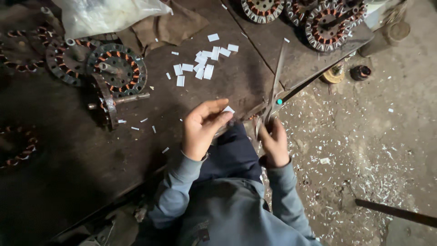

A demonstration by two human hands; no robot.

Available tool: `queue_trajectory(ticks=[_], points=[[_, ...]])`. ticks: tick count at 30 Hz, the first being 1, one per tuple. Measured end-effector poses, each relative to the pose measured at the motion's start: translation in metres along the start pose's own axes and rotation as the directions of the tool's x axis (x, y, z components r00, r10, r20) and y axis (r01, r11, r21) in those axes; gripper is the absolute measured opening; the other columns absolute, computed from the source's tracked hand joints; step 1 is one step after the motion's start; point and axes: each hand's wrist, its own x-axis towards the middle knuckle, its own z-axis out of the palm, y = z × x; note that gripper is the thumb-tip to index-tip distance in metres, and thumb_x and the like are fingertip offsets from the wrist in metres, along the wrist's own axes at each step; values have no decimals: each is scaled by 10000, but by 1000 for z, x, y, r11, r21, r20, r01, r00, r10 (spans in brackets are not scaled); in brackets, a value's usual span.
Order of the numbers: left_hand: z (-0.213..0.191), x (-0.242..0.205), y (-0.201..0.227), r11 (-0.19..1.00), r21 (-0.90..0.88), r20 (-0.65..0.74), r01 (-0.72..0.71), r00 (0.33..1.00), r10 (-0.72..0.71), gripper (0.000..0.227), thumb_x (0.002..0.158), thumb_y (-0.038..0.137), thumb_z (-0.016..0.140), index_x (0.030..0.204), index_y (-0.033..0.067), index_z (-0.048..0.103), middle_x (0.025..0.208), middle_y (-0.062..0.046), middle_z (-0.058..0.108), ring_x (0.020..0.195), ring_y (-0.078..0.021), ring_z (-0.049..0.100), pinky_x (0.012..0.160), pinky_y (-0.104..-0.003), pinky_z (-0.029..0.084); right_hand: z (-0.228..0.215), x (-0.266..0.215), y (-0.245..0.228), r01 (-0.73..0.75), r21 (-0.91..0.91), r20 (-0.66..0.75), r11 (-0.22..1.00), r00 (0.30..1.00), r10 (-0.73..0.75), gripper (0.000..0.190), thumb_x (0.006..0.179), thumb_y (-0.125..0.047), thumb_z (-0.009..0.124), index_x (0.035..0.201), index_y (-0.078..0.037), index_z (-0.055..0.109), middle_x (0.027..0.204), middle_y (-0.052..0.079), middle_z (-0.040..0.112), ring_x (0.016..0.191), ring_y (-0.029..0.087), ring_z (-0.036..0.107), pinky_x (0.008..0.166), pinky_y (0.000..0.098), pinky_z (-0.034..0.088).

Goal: The person cuts small white rectangular pieces from a strip using scissors and inserts them into the slots of circular motor stators. The person repeats this process for multiple stators, placing the finished units on a nearby shelf.

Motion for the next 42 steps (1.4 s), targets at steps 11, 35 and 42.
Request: queue_trajectory(ticks=[11, 35, 42], points=[[-14, 1, -2, 998, -11, -28, -68, 997, 68, 205, 970, 77, 721, 1146, -28, 726, 1028, -53, 762, 886, -78, 694, 808, -237, 571, 52, -15, -101, 652, -508, 285, 562, 743, -605, 254, 937, -42, 721, 1178, 19, 676, 1065, 154, 678, 884, 258, 653, 819, 297, 516], [-41, -34, -4, 992, -107, -10, -61, 998, 60, 83, 1026, 63, 628, 969, 19, 587, 866, -10, 684, 704, -20, 611, 595, -198, 503, 94, -18, -85, 188, -72, 449, 980, 883, -136, 83, 993, 14, 649, 1075, 18, 662, 872, 20, 660, 729, 60, 550, 641, 222, 429], [-67, -36, -36, 986, -20, -112, -165, 980, 162, 169, 981, 23, 680, 903, 71, 537, 806, 53, 479, 691, 9, 437, 587, -186, 351, 121, -30, -82, 146, -38, 508, 989, 855, -107, 42, 996, -6, 644, 1031, 17, 647, 819, 42, 673, 658, 77, 575, 581, 237, 450]])
